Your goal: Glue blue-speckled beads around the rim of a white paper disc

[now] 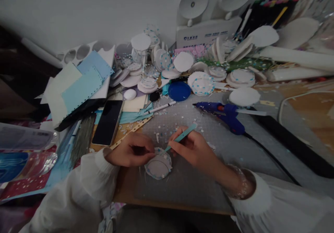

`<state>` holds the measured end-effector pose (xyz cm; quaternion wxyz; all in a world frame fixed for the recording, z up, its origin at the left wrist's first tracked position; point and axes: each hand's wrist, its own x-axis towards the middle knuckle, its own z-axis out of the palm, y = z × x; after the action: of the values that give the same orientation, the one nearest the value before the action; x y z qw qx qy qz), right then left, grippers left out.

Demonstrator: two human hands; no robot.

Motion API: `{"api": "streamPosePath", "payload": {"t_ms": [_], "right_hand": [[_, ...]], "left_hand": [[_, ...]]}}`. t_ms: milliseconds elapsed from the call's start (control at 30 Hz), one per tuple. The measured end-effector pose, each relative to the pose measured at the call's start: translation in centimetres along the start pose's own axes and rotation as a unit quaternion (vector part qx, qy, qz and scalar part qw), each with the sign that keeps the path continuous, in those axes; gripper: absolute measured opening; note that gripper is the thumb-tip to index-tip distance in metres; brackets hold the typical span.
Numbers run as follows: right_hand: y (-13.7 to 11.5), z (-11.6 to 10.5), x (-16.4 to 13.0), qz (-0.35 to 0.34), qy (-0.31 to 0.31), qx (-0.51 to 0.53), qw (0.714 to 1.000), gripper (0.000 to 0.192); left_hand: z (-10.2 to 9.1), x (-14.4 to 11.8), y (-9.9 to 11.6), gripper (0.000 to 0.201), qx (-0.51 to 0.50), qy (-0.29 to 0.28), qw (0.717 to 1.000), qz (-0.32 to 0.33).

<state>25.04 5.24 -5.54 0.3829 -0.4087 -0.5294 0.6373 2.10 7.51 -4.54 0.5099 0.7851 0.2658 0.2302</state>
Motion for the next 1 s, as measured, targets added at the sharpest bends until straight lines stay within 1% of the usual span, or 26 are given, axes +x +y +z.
{"api": "streamPosePath", "payload": {"t_ms": [67, 133, 200, 300, 367, 467, 533, 567, 633, 700, 767, 867, 933, 1000], "right_hand": [[0.2, 0.0, -0.1, 0.002, 0.000, 0.011, 1.000, 0.020], [0.3, -0.2, 0.0, 0.010, 0.011, 0.048, 0.999, 0.016], [0.1, -0.4, 0.2, 0.010, 0.043, 0.105, 0.994, 0.014], [-0.8, -0.8, 0.4, -0.020, 0.100, 0.171, 0.980, 0.015], [-1.6, -1.1, 0.4, -0.035, 0.123, 0.173, 0.976, 0.013], [-2.4, -1.6, 0.2, -0.031, 0.140, 0.155, 0.977, 0.006], [-2.4, -1.9, -0.1, -0.015, 0.132, 0.127, 0.983, 0.003], [-2.3, -1.9, -0.3, -0.001, 0.117, 0.104, 0.988, 0.005], [-2.0, -1.9, -0.5, 0.020, 0.073, 0.034, 0.997, 0.012], [-1.8, -1.6, -0.7, 0.017, 0.029, -0.052, 0.998, 0.018], [-1.6, -1.2, -0.9, 0.003, -0.003, -0.127, 0.992, 0.018], [-1.5, -0.8, -1.0, -0.016, -0.039, -0.216, 0.975, 0.017], [-1.5, -0.7, -1.0, -0.043, -0.049, -0.269, 0.961, 0.018], [-1.5, -0.6, -1.0, -0.065, -0.048, -0.298, 0.951, 0.019]], "left_hand": [[0.0, -0.1, -0.1, 0.018, -0.003, -0.002, 1.000, -0.003], [0.0, -0.1, -0.2, 0.018, -0.016, -0.003, 1.000, -0.015], [-0.1, -0.2, -0.3, 0.019, -0.035, -0.004, 0.999, -0.034], [-0.3, -0.2, -0.1, 0.021, -0.063, 0.001, 0.996, -0.070], [-0.3, -0.1, 0.0, 0.022, -0.090, 0.010, 0.992, -0.091], [-0.2, 0.0, 0.1, 0.025, -0.153, 0.009, 0.982, -0.112], [0.0, 0.1, 0.1, 0.027, -0.188, 0.012, 0.974, -0.124], [0.1, 0.1, 0.1, 0.027, -0.197, 0.015, 0.972, -0.128], [0.2, 0.2, 0.1, 0.027, -0.201, 0.018, 0.970, -0.135], [0.2, 0.2, 0.2, 0.028, -0.200, 0.019, 0.969, -0.142], [0.2, 0.3, 0.3, 0.028, -0.204, 0.021, 0.967, -0.149], [0.3, 0.3, 0.3, 0.028, -0.211, 0.029, 0.965, -0.151], [0.3, 0.4, 0.3, 0.027, -0.214, 0.037, 0.965, -0.146], [0.3, 0.4, 0.3, 0.025, -0.194, 0.038, 0.971, -0.136]]}}
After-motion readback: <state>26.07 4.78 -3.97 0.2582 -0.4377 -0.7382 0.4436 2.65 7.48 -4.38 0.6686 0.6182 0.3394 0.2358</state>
